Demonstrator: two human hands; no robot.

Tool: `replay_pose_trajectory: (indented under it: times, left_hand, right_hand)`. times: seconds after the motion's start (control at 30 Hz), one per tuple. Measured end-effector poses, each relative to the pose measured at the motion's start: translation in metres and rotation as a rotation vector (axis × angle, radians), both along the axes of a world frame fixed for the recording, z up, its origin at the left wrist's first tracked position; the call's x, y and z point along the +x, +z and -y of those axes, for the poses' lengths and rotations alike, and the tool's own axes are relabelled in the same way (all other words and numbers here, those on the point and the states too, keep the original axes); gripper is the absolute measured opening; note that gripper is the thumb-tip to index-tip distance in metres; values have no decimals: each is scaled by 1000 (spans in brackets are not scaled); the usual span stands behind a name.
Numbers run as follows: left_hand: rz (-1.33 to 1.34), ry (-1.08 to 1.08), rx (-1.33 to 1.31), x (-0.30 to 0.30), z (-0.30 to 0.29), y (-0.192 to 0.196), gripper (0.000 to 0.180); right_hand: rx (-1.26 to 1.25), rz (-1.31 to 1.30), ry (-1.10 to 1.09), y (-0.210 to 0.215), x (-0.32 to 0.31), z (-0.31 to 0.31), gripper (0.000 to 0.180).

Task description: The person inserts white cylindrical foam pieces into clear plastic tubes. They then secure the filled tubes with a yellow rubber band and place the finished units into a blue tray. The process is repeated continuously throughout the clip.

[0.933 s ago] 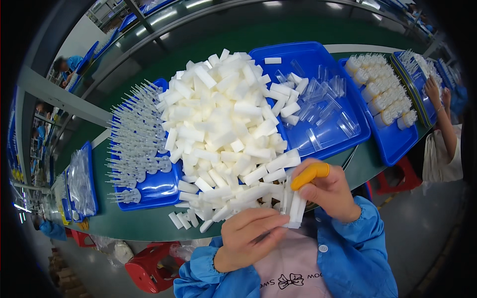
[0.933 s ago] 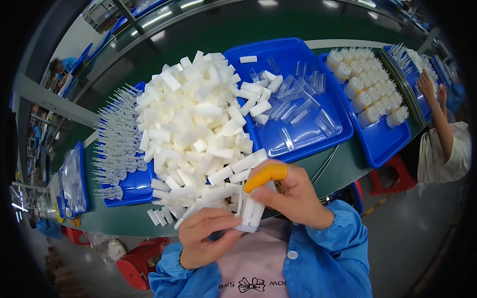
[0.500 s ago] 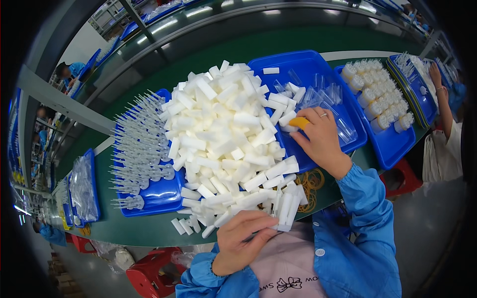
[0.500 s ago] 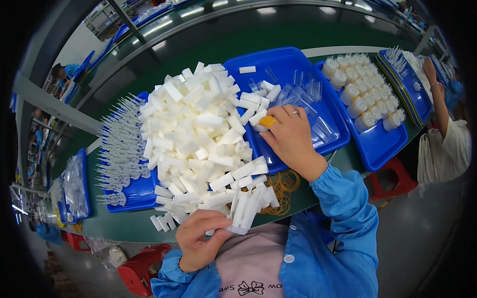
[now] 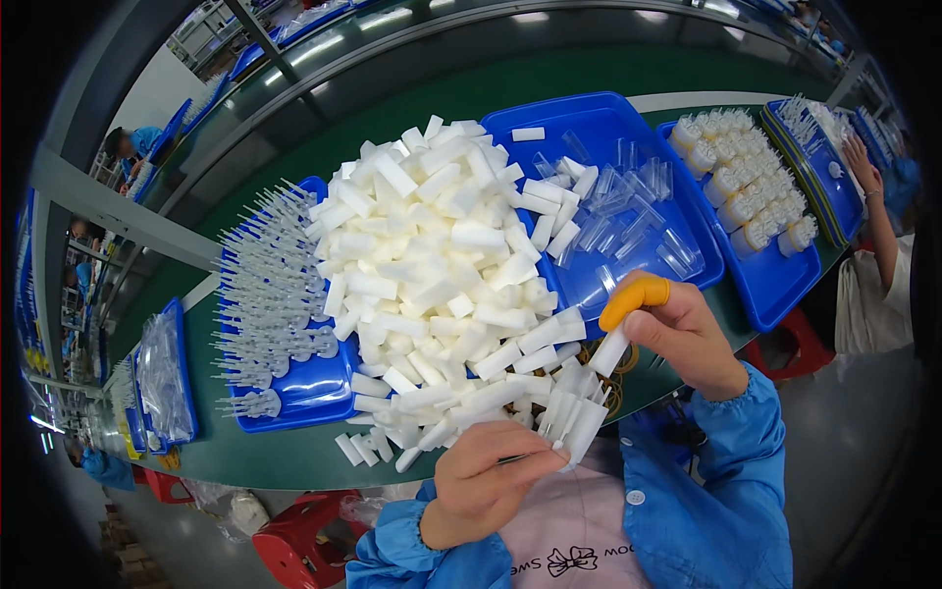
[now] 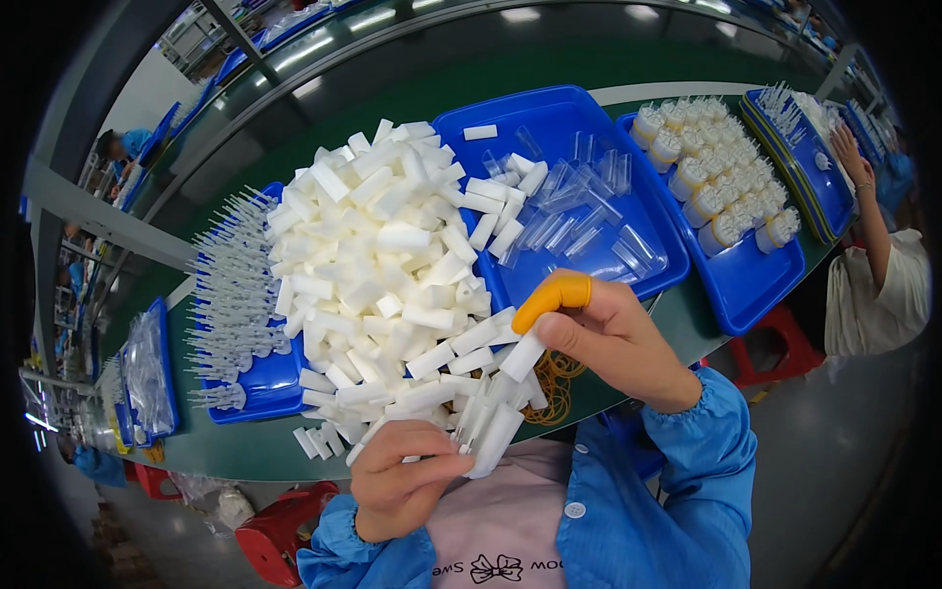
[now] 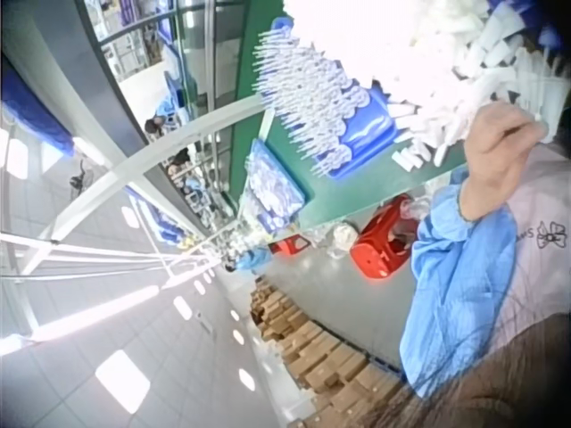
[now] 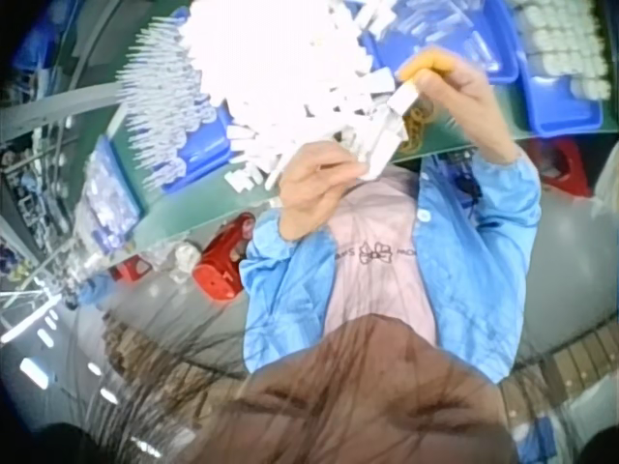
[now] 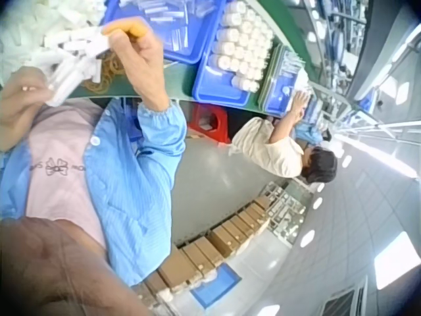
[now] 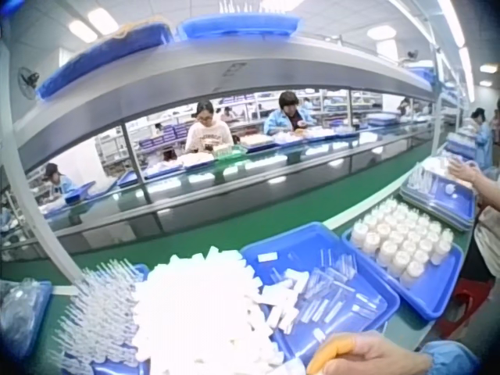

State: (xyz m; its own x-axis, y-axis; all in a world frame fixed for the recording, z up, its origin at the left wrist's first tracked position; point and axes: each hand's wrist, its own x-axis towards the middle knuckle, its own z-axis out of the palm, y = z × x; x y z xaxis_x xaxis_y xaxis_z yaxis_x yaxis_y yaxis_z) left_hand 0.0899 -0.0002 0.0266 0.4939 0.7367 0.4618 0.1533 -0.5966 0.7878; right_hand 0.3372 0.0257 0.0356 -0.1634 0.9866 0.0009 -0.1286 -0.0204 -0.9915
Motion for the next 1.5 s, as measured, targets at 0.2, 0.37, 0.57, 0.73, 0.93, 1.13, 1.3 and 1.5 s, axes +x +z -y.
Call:
replay_pose_trajectory:
  times: [0.2,0.37,0.57,0.73,0.93,1.13,1.3,1.5]
  left_hand:
    - [-117,11,132,0,3,3,33]
    - [-181,32,280,1,2,3,33]
    - [-74,204,192,-2,13,1,32]
    - [-80,136,194,-19,8,0,39]
    - [182,94,-333,-9,0,3,35]
    - [247,50,-360,-7,-4,-7,28]
    - [260,40,-384,-9,-4,-6,25]
    - [259,18,-387,-10,0,-4,22]
  right_hand:
    - [-77,40,181,-1,-3,-2,15]
    - [-55,67,172,-8,-16,9,14]
    - [94,96,143,-3,-27,25,17]
    - [139,50,106,-8,-38,33,18]
    - [154,5,-9,-6,-36,25,19]
    - [20,-94,-50,0,-41,29,17]
    - [116,-8,-7,-6,-36,31,16]
    - [198,5,-28,-6,-45,42,17]
